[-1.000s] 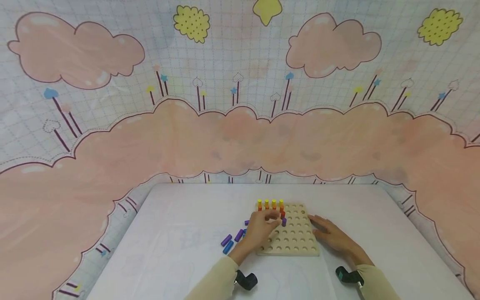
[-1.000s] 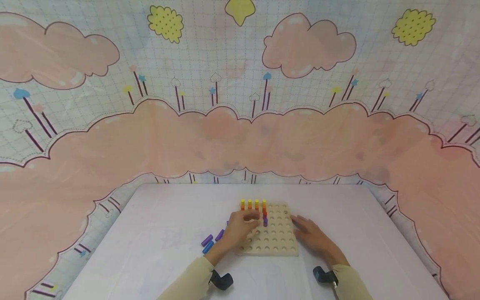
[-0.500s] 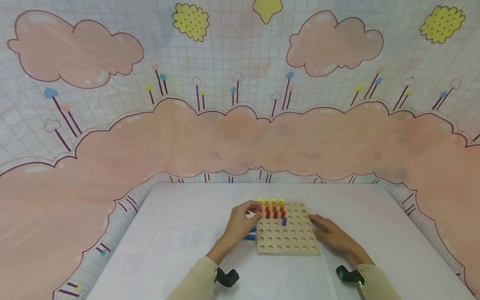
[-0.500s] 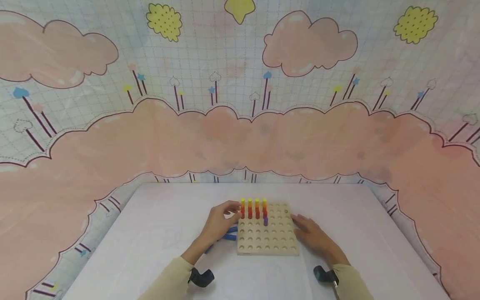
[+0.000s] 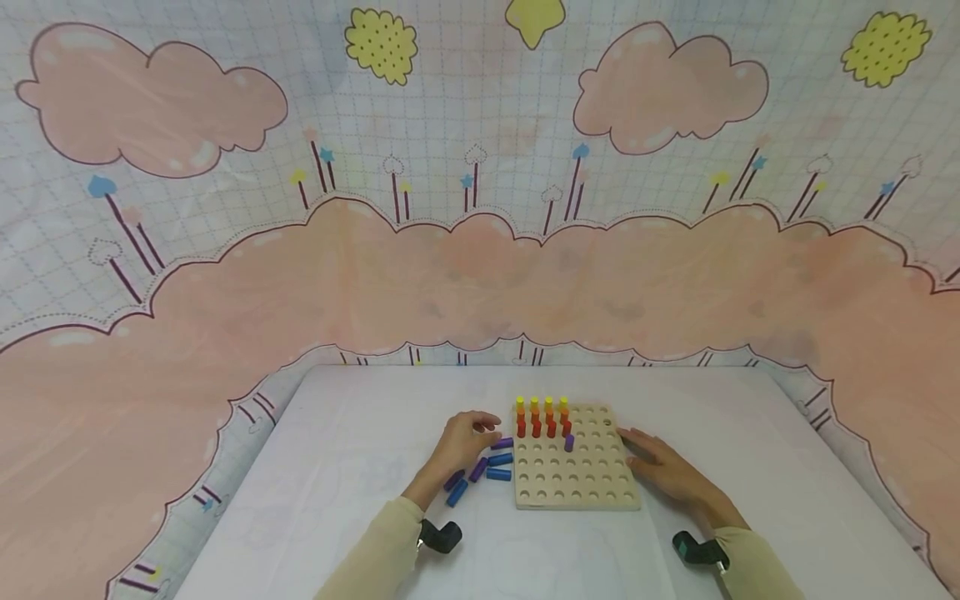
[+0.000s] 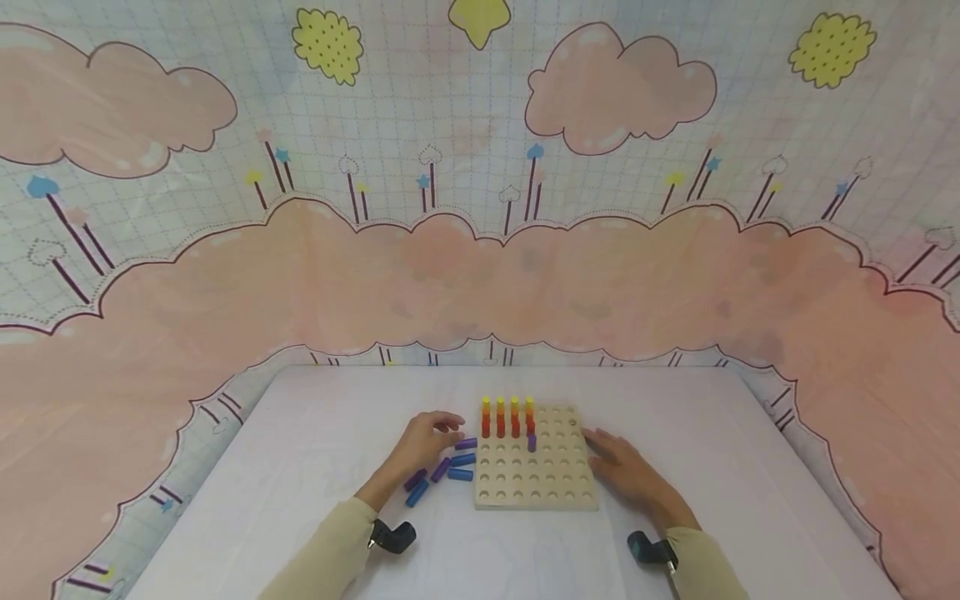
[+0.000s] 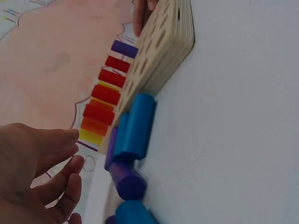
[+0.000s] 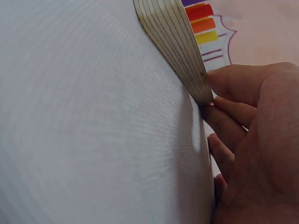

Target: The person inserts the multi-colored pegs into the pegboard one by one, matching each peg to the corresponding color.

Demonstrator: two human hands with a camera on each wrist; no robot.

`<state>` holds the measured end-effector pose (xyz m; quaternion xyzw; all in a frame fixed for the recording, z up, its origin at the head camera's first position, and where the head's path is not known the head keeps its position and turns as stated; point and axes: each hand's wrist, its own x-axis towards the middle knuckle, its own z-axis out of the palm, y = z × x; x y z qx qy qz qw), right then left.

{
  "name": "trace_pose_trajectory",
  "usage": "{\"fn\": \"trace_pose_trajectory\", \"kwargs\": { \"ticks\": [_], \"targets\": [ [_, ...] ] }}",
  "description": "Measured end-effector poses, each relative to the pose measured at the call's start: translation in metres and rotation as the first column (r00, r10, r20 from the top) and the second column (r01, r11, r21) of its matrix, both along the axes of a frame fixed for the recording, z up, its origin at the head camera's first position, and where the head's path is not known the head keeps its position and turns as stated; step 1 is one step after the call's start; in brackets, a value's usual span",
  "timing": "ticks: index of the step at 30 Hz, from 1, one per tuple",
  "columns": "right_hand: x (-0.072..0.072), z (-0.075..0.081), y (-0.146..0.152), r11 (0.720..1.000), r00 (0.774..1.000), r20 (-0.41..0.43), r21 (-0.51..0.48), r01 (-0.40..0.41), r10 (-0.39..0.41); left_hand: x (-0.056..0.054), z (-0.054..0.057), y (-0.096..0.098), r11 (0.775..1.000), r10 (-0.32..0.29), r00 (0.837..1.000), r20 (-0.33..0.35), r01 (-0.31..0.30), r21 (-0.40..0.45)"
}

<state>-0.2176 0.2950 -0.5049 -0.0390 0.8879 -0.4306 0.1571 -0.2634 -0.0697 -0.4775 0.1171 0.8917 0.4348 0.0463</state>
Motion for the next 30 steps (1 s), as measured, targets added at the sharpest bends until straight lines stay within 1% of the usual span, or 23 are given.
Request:
{"fn": "trace_pose_trajectory", "kwargs": {
  "ticks": [3,5,8,11,15,18,23,26,30],
  "targets": [
    [0.001,0.000,-0.001,1.000,1.000,-0.004,-0.006,0.001,-0.001,-0.004,-0.006,0.000,0.999,0.019,0.999,0.026,-0.018,-0.035],
    [0.002,-0.001,-0.001,1.000,1.000,-0.011,-0.001,-0.004,0.004,-0.006,-0.010,0.002,0.998,0.026,0.999,0.026,-0.024,-0.059],
    [0.002,-0.001,-0.001,1.000,1.000,-0.017,-0.001,-0.005,0.005,-0.008,-0.014,0.005,0.996,0.021,1.000,0.019,-0.020,-0.092],
    [0.002,-0.002,-0.001,1.000,0.999,-0.032,0.009,-0.008,0.009,-0.010,-0.017,0.007,0.994,0.009,1.000,0.016,-0.007,-0.106],
    [0.002,-0.004,-0.001,1.000,0.999,-0.037,0.010,-0.007,0.008,-0.010,-0.021,0.011,0.993,0.008,1.000,0.029,-0.004,-0.120],
    [0.001,-0.005,-0.001,1.000,0.999,-0.042,0.005,-0.011,0.011,-0.010,-0.022,0.013,0.991,0.011,0.999,0.032,-0.006,-0.134],
    [0.001,-0.005,-0.001,1.000,0.998,-0.059,0.004,-0.022,0.022,-0.009,-0.022,0.014,0.986,0.010,1.000,0.014,-0.007,-0.167],
    [0.001,-0.004,-0.002,1.000,0.999,-0.042,0.002,-0.012,0.012,-0.009,-0.022,0.013,0.987,0.012,1.000,0.008,-0.010,-0.160],
    [0.002,-0.003,-0.002,1.000,1.000,-0.027,0.002,-0.006,0.006,-0.008,-0.022,0.010,0.990,0.027,0.999,-0.023,-0.030,-0.140]
  ]
}}
